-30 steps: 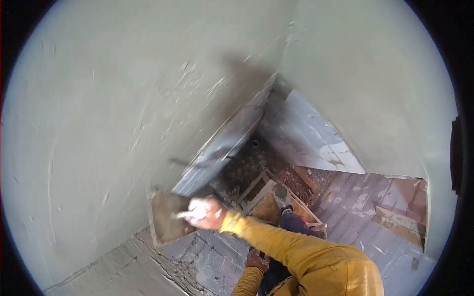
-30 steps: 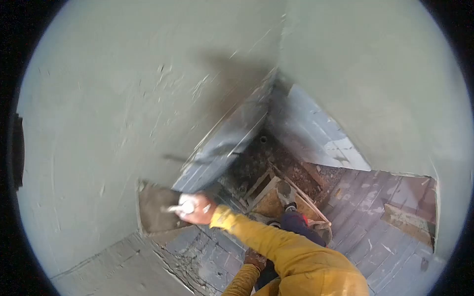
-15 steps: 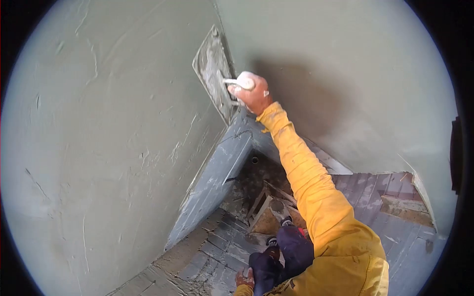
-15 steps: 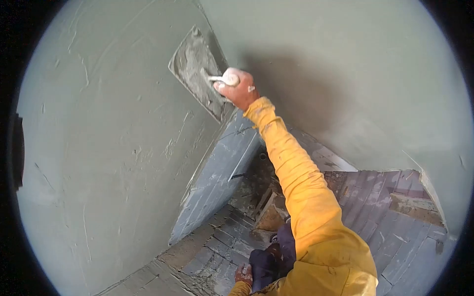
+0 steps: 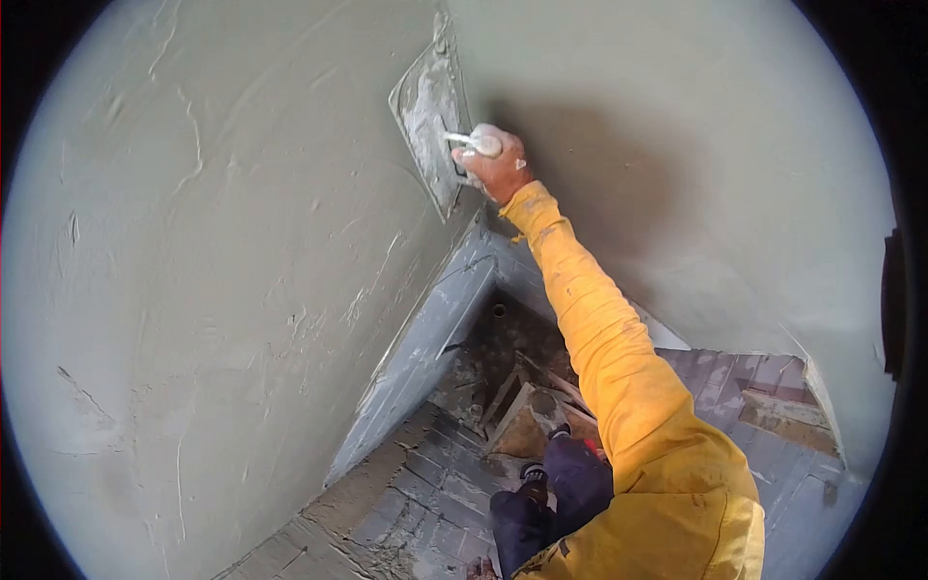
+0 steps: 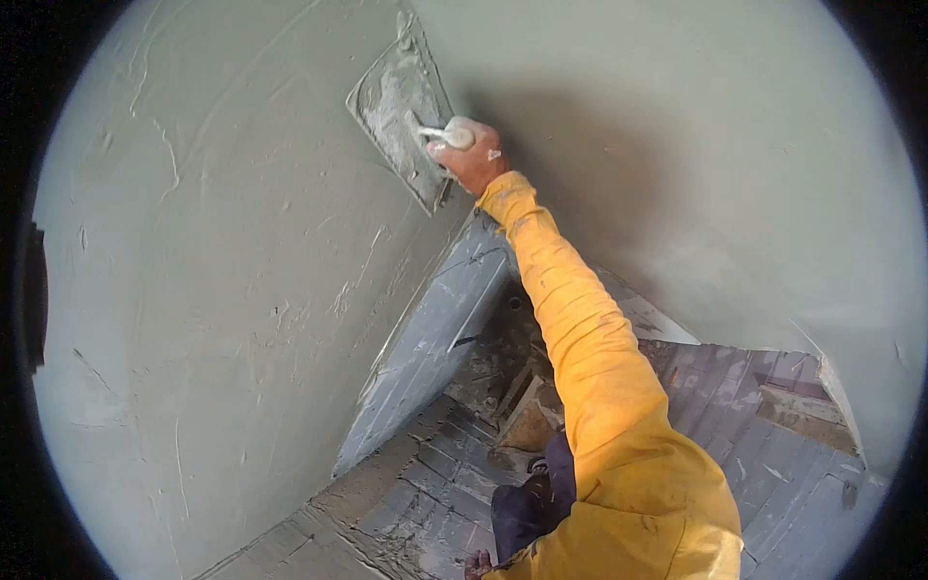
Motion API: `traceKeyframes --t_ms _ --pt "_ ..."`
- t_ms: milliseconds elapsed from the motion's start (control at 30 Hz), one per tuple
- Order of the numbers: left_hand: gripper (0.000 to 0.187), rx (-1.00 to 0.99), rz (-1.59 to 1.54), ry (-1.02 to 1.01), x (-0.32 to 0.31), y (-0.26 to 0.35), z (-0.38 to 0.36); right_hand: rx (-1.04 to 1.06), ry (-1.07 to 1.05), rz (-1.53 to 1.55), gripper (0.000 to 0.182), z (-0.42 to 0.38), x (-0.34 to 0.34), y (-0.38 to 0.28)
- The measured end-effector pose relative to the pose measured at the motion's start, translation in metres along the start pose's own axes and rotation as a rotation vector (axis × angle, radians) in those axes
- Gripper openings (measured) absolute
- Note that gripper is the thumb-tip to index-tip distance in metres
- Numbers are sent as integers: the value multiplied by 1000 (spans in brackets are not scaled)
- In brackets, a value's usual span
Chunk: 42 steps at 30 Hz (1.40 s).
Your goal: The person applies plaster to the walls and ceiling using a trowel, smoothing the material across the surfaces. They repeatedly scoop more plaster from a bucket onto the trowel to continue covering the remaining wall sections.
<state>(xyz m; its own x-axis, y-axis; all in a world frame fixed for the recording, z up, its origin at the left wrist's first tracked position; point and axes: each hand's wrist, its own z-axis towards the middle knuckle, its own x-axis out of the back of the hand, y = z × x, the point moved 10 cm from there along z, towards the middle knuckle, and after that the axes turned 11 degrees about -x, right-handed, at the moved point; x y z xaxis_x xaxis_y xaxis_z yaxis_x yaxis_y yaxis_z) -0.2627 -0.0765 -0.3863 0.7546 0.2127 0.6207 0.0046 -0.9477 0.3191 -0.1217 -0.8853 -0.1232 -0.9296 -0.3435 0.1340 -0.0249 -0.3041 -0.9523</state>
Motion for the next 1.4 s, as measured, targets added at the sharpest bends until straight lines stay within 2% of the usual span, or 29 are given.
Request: traceKeyframes --t_ms 33,67,167,267,367,467,500,567,600,700,767,800,833,900,933,1000,1033,1100,1167,1200,1233,1300,1333,1367,1400 --pt "49 10 -18 -6 -5 -8 -2 -11 -22 -23 24 -9 -6 1" --pt "49 21 -35 -9 -8 -16 -4 -150 -102 76 25 -21 -20 16" --pt "49 43 -78 -14 -9 -34 -9 -34 -43 -23 24 -60 -48 -6" --pt "49 55 -126 -3 -3 -54 -18 -4 -76 30 22 -102 -82 -29" --pt "49 79 -196 40 3 -90 -33 -97 -146 66 21 -143 -117 -50" --pt "49 92 -233 50 4 -142 -43 -69 -131 154 15 -187 -157 -80" --pt "49 125 -58 -75 10 -133 -46 -75 -140 186 14 -202 -171 -88" --pt "50 140 -226 39 37 -80 -68 -108 -205 166 18 -237 -207 -99" --pt "52 150 -306 95 49 -66 -81 -178 -243 248 16 -255 -225 -108" --pt "52 178 -431 54 23 -111 -83 -399 -403 386 16 -314 -269 -149" --pt "51 89 -177 112 29 -116 -80 -274 -473 388 20 -339 -284 -190" --pt "51 46 -41 138 37 -116 -82 -163 -438 363 20 -347 -281 -206" --pt "50 10 -39 118 46 -107 -84 -53 -397 336 19 -351 -276 -222" --pt "49 -66 -24 69 75 -65 -87 -138 -382 408 18 -348 -256 -215" --pt "48 85 -211 121 102 -27 -101 -109 -393 269 18 -340 -244 -207" --pt "47 96 -136 85 107 -31 -106 -107 -333 53 19 -303 -204 -187" --pt "46 87 -123 100 106 -37 -109 -132 -260 -20 20 -277 -178 -178" --pt "47 80 -116 93 99 -55 -114 69 -78 -39 22 -228 -137 -162" --pt "48 84 -124 50 88 -83 -112 146 10 -138 24 -179 -108 -153" --pt "50 182 -84 0 89 -87 -118 151 32 -152 25 -157 -98 -146" --pt "50 172 -122 59 87 -98 -116 158 52 -165 25 -142 -93 -142" --pt "50 158 -200 172 76 -135 -112 133 37 -128 25 -135 -104 -137" --pt "50 170 -194 140 69 -161 -105 119 30 -109 25 -133 -112 -137" --pt "50 179 -191 106 60 -184 -95 20 16 -252 29 -149 -132 -112" --pt "50 187 -189 73 52 -192 -90 -82 -176 63 30 -170 -151 -120"
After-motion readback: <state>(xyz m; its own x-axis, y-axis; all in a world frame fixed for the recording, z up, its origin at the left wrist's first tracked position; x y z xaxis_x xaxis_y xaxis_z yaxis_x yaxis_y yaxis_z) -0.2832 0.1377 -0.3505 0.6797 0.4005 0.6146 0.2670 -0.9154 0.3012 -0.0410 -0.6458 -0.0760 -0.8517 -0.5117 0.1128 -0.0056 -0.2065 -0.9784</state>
